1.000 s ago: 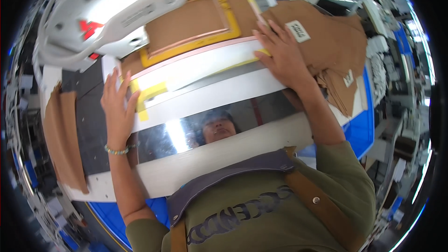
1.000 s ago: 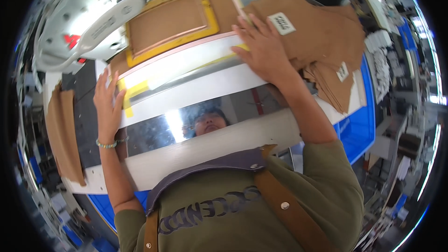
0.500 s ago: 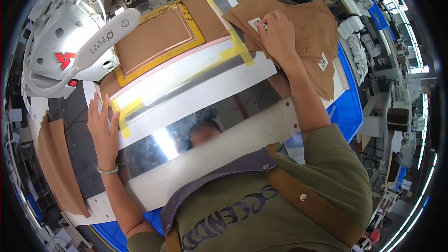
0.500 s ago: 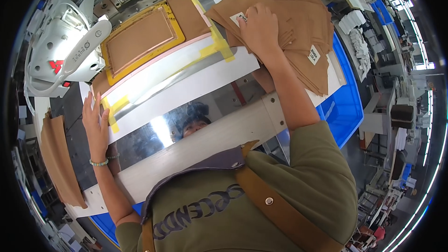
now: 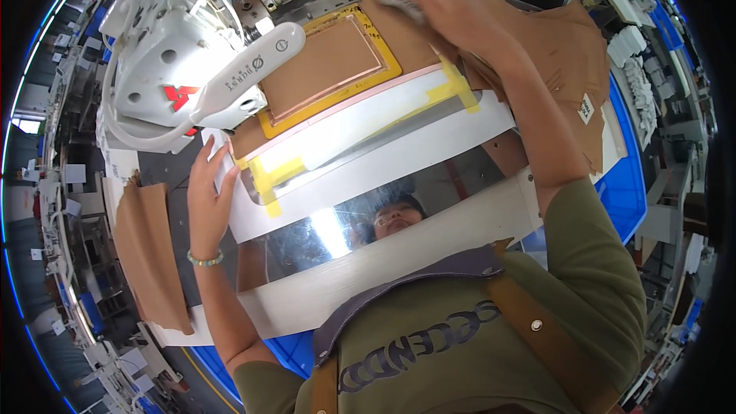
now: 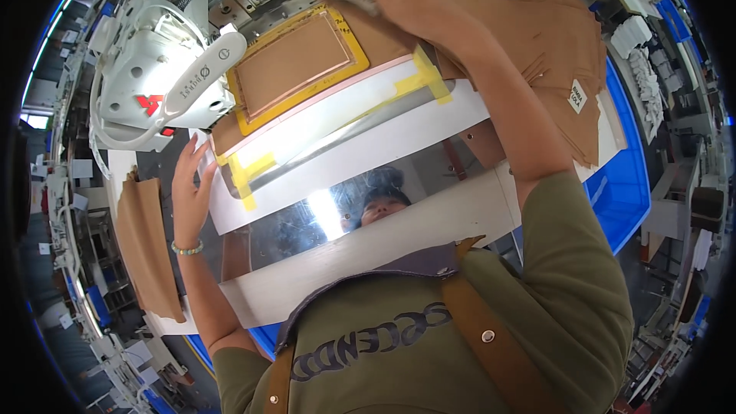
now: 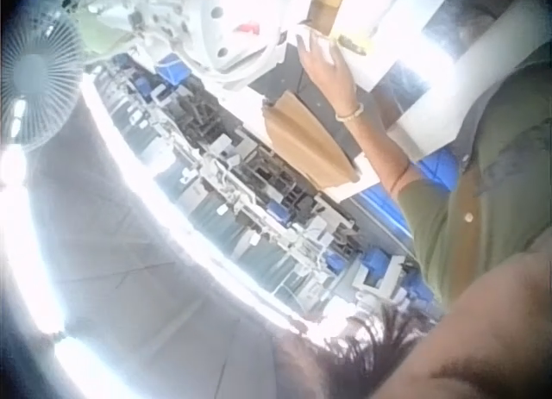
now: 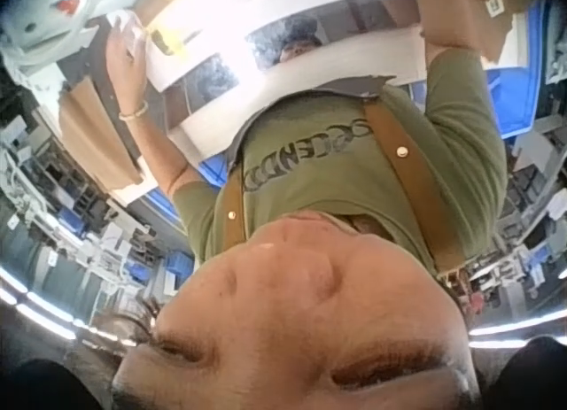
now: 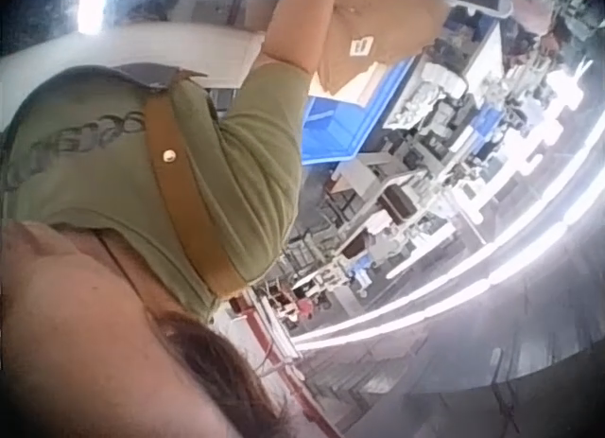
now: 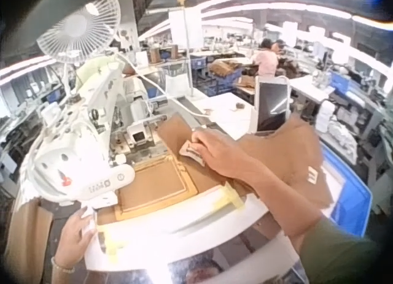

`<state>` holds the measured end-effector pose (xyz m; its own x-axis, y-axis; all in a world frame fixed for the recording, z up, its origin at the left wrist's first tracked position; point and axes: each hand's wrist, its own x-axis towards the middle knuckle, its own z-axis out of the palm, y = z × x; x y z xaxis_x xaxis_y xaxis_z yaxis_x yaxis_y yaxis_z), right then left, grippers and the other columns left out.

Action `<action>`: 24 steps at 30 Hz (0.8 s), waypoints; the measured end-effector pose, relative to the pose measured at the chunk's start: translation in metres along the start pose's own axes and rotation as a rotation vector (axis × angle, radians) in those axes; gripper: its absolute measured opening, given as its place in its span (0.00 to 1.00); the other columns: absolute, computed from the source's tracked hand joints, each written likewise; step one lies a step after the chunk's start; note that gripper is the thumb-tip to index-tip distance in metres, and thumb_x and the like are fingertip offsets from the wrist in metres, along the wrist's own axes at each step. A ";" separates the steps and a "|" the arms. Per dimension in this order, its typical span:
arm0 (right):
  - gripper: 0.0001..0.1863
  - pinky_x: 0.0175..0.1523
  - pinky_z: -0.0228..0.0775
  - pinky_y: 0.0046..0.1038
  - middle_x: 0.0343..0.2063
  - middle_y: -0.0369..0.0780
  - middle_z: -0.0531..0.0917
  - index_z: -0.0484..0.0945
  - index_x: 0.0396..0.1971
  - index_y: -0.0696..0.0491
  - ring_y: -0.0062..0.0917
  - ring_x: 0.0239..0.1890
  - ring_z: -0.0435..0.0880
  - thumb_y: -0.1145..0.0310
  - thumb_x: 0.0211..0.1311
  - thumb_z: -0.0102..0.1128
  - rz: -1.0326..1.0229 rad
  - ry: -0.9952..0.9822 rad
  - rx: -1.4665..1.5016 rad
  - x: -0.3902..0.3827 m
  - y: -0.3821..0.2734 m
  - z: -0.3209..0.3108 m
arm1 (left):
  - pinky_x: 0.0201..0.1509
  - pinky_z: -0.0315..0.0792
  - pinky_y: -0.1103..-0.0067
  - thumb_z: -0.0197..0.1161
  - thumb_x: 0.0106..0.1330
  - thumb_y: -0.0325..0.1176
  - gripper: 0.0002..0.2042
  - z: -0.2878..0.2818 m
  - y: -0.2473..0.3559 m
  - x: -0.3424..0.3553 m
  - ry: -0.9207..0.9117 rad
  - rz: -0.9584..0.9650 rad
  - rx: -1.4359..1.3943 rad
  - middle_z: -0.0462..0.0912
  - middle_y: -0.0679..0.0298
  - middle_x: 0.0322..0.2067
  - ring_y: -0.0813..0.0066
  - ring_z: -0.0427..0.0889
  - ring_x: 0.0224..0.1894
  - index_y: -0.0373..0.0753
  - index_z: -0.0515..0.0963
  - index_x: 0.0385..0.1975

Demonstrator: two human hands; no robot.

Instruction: Sewing brand labels onto leather workshop materials using a specialized sewing machine.

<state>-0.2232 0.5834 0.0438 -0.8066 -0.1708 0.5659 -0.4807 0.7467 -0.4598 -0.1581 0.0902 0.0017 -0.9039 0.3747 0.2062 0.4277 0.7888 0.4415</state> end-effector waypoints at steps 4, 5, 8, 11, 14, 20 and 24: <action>0.07 0.51 0.74 0.41 0.39 0.41 0.85 0.81 0.46 0.51 0.38 0.46 0.84 0.68 0.74 0.62 -0.180 -0.389 0.030 0.041 -0.011 0.078 | 0.75 0.67 0.63 0.65 0.77 0.34 0.19 0.023 -0.020 0.036 -0.002 0.058 0.031 0.75 0.44 0.70 0.47 0.74 0.72 0.30 0.79 0.62; 0.07 0.53 0.74 0.37 0.38 0.39 0.82 0.82 0.47 0.50 0.36 0.47 0.82 0.68 0.74 0.62 -0.218 -0.457 -0.015 0.045 -0.017 0.090 | 0.72 0.69 0.64 0.65 0.78 0.33 0.17 0.032 -0.021 0.046 0.001 0.019 -0.086 0.77 0.44 0.67 0.47 0.76 0.68 0.28 0.79 0.60; 0.08 0.56 0.75 0.38 0.38 0.39 0.83 0.88 0.45 0.50 0.35 0.49 0.83 0.69 0.73 0.64 -0.270 -0.461 0.046 0.042 -0.013 0.127 | 0.68 0.71 0.65 0.63 0.79 0.32 0.16 0.055 -0.021 0.069 0.022 -0.019 -0.269 0.81 0.44 0.61 0.49 0.80 0.61 0.26 0.79 0.57; 0.09 0.59 0.75 0.37 0.39 0.37 0.84 0.92 0.42 0.50 0.32 0.52 0.83 0.71 0.70 0.64 -0.408 -0.396 -0.084 0.031 -0.025 0.142 | 0.65 0.72 0.66 0.61 0.81 0.33 0.15 0.063 -0.036 0.072 0.026 -0.054 -0.344 0.85 0.45 0.55 0.52 0.84 0.56 0.27 0.80 0.56; 0.08 0.58 0.79 0.40 0.38 0.37 0.86 0.92 0.36 0.50 0.34 0.54 0.85 0.73 0.60 0.65 -0.526 -0.281 -0.094 0.032 -0.027 0.147 | 0.68 0.71 0.67 0.59 0.81 0.32 0.16 0.063 -0.051 0.076 -0.070 -0.062 -0.237 0.84 0.47 0.60 0.53 0.83 0.60 0.31 0.79 0.62; 0.15 0.61 0.74 0.34 0.42 0.33 0.85 0.93 0.44 0.48 0.28 0.55 0.82 0.76 0.61 0.64 -0.517 -0.280 -0.157 0.026 -0.028 0.164 | 0.84 0.51 0.68 0.51 0.86 0.33 0.20 0.058 -0.019 0.103 -0.173 0.143 -0.157 0.74 0.61 0.76 0.60 0.64 0.80 0.39 0.74 0.73; 0.16 0.61 0.74 0.34 0.43 0.33 0.84 0.92 0.46 0.47 0.27 0.55 0.82 0.76 0.60 0.64 -0.503 -0.282 -0.161 0.022 -0.028 0.165 | 0.78 0.64 0.72 0.55 0.79 0.23 0.24 0.057 -0.022 0.112 -0.094 0.278 -0.087 0.78 0.60 0.73 0.63 0.75 0.74 0.40 0.74 0.74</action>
<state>-0.2841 0.4528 -0.0439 -0.5640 -0.6762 0.4740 -0.7870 0.6139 -0.0605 -0.2682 0.1425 -0.0345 -0.7465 0.6167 0.2496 0.6528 0.6066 0.4538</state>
